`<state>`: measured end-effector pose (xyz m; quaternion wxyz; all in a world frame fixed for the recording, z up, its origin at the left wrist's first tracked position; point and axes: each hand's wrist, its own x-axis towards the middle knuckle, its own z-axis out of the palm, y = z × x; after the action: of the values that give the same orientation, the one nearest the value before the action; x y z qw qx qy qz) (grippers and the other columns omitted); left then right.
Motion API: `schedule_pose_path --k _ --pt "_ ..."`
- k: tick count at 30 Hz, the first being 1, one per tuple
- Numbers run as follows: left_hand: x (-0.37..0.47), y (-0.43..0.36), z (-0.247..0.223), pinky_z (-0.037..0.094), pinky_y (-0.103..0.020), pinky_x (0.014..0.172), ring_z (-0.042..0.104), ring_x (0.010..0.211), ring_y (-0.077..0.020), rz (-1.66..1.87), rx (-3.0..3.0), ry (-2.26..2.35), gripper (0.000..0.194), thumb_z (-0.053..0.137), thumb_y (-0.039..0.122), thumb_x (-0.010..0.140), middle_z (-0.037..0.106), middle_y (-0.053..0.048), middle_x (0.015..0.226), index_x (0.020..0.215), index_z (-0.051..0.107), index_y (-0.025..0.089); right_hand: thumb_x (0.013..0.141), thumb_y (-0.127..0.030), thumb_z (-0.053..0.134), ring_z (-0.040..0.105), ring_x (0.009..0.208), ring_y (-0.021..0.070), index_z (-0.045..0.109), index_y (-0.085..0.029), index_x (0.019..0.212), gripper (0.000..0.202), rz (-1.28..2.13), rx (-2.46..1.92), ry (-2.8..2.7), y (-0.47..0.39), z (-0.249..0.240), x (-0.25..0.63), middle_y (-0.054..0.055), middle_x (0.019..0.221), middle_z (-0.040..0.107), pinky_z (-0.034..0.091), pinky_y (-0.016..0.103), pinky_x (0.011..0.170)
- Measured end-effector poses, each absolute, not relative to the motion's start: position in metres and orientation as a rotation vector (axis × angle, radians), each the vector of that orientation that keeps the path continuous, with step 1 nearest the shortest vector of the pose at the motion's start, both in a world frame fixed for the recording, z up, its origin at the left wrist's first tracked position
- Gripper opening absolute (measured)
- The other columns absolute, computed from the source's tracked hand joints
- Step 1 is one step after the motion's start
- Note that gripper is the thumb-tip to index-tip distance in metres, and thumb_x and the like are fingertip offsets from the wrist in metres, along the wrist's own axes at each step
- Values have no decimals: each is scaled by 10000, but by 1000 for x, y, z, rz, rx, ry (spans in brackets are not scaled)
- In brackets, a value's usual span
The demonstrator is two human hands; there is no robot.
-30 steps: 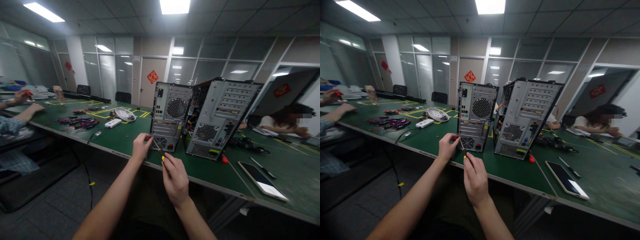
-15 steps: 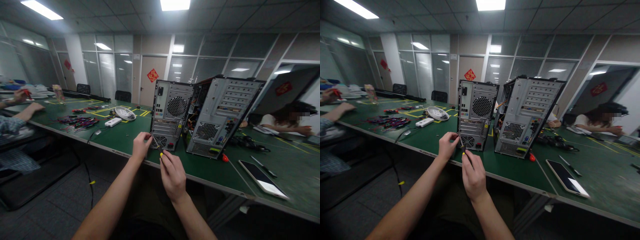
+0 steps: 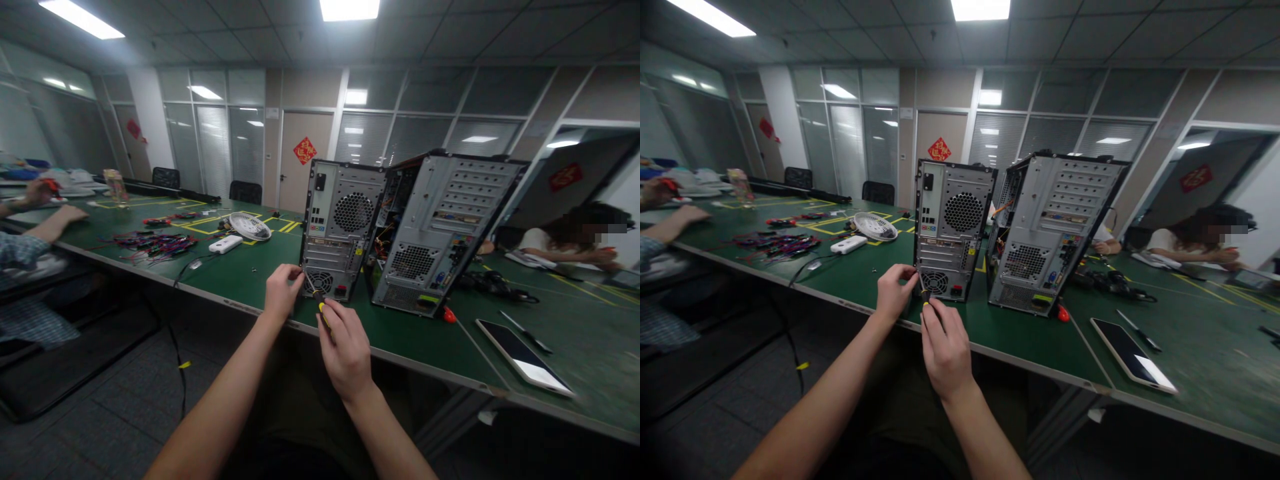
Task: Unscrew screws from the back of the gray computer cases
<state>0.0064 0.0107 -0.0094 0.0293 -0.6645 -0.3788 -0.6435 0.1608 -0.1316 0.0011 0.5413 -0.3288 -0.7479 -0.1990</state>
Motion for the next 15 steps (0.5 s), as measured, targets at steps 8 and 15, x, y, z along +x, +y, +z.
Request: schedule_pose_path --k 8,15 --pt "7 11 -10 543 -285 741 671 749 -161 -1988 -2062 -1187 48 700 201 914 701 -14 825 869 685 204 991 -131 633 688 1102 251 647 -186 1324 338 -449 -827 -1804 -131 1 154 168 1204 652 620 401 945" --pt "7 11 -10 551 -281 743 678 752 -158 -2011 -2080 -1168 45 701 184 907 712 -10 832 870 691 209 988 -165 581 646 1240 283 604 -159 1339 351 -307 -902 -1774 -143 5 147 198 1341 587 593 450 1037"
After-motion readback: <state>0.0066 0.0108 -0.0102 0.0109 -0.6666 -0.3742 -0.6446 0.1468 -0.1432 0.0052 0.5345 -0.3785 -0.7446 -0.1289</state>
